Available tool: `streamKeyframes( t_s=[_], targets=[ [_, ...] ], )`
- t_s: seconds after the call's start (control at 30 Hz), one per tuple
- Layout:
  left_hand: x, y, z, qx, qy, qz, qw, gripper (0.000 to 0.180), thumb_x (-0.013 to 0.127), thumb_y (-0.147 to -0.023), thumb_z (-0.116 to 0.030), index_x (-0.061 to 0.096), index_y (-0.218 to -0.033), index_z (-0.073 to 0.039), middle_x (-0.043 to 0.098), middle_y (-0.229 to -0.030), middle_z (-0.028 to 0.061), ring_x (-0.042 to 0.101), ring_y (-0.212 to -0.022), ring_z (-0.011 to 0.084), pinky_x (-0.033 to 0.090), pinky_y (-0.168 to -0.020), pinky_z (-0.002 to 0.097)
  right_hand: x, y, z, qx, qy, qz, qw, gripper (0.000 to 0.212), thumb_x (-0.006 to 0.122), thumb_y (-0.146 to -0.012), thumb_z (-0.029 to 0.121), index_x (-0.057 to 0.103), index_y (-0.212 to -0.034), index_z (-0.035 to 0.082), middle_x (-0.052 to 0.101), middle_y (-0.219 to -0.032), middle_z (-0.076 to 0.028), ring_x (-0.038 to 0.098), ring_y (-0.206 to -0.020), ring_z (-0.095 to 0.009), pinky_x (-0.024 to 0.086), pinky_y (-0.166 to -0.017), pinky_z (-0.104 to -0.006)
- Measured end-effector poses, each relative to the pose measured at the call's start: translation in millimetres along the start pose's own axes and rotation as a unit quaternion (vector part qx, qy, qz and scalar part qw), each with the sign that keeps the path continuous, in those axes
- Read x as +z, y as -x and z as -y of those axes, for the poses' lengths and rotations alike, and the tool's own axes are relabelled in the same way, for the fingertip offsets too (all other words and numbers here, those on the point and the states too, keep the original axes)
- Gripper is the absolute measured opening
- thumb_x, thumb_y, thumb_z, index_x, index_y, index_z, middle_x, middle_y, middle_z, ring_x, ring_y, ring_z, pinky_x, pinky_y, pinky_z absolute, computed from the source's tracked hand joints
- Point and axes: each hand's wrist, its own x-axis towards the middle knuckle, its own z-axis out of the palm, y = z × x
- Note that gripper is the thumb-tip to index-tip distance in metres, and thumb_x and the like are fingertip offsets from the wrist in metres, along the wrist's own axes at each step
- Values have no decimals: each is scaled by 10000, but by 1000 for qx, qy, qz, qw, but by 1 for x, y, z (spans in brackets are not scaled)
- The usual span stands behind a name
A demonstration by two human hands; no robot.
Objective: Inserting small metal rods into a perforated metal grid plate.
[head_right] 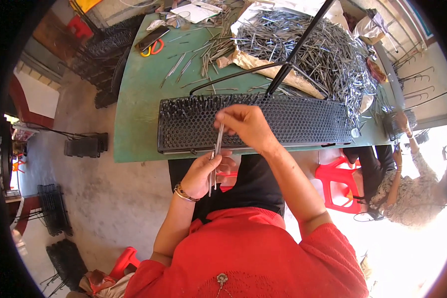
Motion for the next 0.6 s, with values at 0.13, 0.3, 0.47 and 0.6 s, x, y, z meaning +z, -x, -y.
streamKeyframes(
  t_s=[0.13,0.3,0.47,0.6],
  targets=[
    [-8,-1,8,-17,60,19,998,341,476,-955,-234,523,-1190,8,635,-982,103,515,-659,82,399,-521,212,8,-22,5,-122,6,-108,987,207,607,-904,165,656,-994,-15,684,-856,-62,605,-771,-86,483,-684,-221],
    [-13,-5,19,-8,96,26,995,344,395,-921,-108,506,-1198,63,639,-1009,148,517,-680,89,369,-511,206,22,-46,-8,-201,116,-178,956,178,635,-880,111,661,-1008,-11,687,-862,-43,608,-793,-74,492,-725,-224],
    [-14,-3,18,-11,84,10,996,362,372,-906,-90,489,-1208,72,628,-1048,168,597,-792,139,503,-632,272,27,-44,-9,-235,134,-218,938,172,657,-859,103,665,-996,-2,683,-844,-49,597,-761,-70,483,-694,-218],
    [-10,-1,14,-16,95,22,995,363,372,-916,-105,475,-1223,60,622,-1056,166,630,-886,188,548,-753,350,30,-41,-3,-293,185,-240,907,158,671,-842,93,665,-970,2,664,-810,-58,580,-702,-86,476,-649,-233]
  ],
)
